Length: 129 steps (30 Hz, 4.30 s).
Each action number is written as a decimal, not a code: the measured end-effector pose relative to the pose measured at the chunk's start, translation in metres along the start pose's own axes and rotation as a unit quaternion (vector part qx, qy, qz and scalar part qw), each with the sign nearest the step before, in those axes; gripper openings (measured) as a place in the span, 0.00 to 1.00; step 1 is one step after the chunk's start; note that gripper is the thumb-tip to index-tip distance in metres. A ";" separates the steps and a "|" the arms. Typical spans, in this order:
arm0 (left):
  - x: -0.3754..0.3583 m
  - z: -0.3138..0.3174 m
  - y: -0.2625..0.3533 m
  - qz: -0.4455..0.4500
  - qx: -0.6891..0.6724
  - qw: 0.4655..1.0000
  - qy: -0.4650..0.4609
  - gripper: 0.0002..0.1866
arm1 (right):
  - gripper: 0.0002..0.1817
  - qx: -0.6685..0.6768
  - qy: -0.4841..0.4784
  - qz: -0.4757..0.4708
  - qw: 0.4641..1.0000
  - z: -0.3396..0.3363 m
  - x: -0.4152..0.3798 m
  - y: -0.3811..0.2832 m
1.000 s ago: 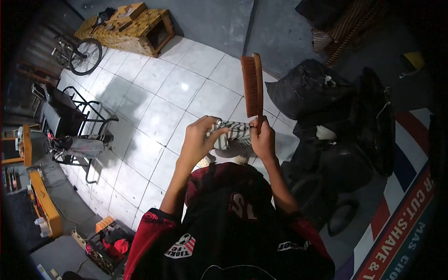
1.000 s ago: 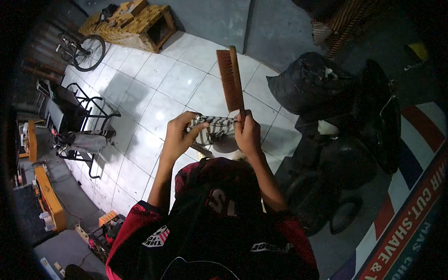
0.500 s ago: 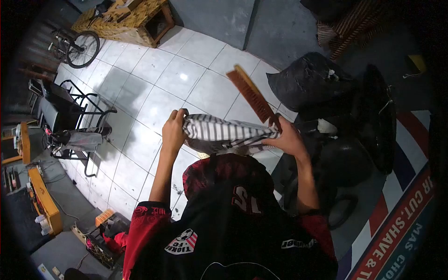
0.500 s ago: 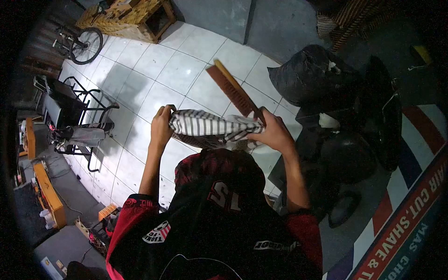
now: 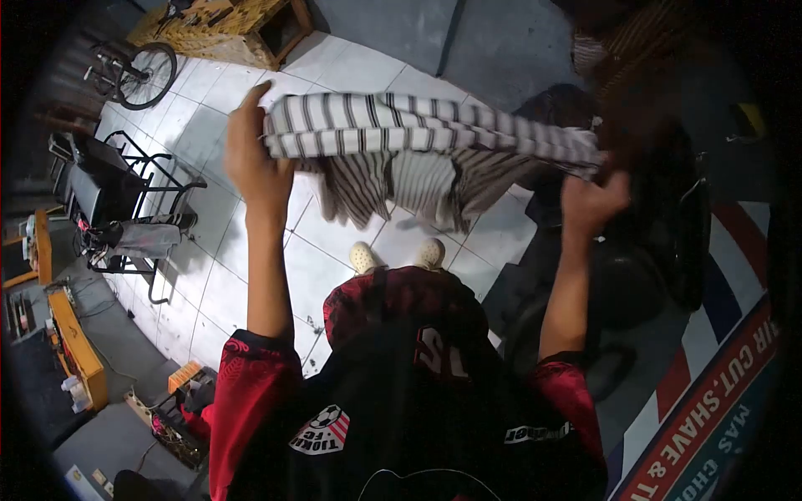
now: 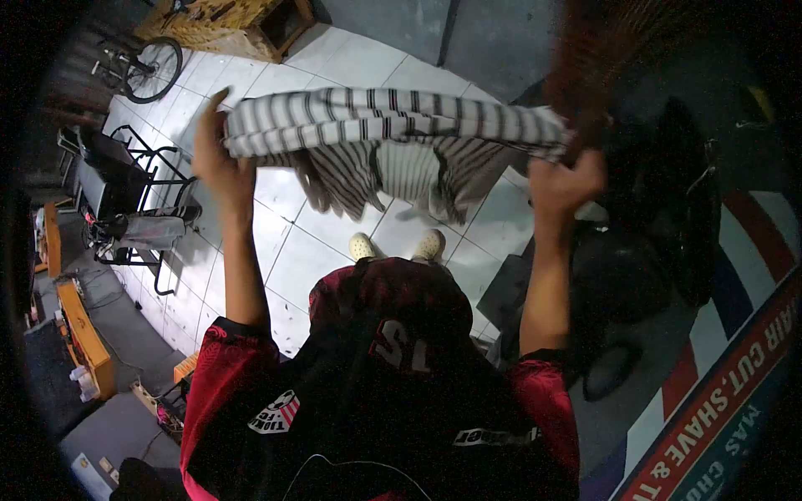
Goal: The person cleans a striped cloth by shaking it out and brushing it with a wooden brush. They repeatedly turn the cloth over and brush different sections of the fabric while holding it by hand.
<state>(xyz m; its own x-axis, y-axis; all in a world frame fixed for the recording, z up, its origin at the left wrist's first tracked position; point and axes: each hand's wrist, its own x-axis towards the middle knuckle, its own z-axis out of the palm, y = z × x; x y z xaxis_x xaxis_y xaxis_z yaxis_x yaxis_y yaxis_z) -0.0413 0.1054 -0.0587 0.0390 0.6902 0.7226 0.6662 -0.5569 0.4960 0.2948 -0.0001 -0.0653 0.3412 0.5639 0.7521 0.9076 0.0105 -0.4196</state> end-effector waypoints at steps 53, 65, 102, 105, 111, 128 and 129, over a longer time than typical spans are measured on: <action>-0.129 0.028 -0.018 -0.159 -0.043 0.931 -0.326 0.33 | 0.15 0.050 -0.163 0.153 0.973 0.028 -0.157 0.030; -0.193 -0.008 -0.146 -0.213 -0.008 0.799 -0.563 0.19 | 0.09 0.238 -0.570 0.401 0.676 0.017 -0.181 0.023; -0.212 0.140 -0.029 -0.064 -0.203 0.917 -0.338 0.11 | 0.12 0.450 -0.186 0.345 0.802 -0.021 -0.057 -0.094; -0.203 0.127 -0.026 -0.131 -0.254 0.899 -0.332 0.11 | 0.12 0.358 -0.194 0.332 0.851 -0.017 -0.069 -0.070; -0.170 0.100 -0.006 -0.150 -0.184 0.888 -0.393 0.08 | 0.15 0.169 -0.240 0.288 0.912 0.002 -0.098 -0.039; -0.072 0.009 0.080 -0.148 -0.295 0.834 -0.443 0.24 | 0.43 0.244 -0.355 0.245 0.868 0.041 -0.132 -0.071; -0.076 0.008 0.081 -0.134 -0.287 0.840 -0.440 0.21 | 0.43 0.182 -0.378 0.250 0.872 0.041 -0.132 -0.073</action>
<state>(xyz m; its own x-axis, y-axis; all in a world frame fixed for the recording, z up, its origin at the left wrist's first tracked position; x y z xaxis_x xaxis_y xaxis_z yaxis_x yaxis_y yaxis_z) 0.0158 0.0119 -0.0778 0.6480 0.7607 0.0374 0.2802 -0.2838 0.9170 0.1737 -0.0419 -0.1549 0.2876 0.9556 -0.0639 0.5066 -0.2084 -0.8366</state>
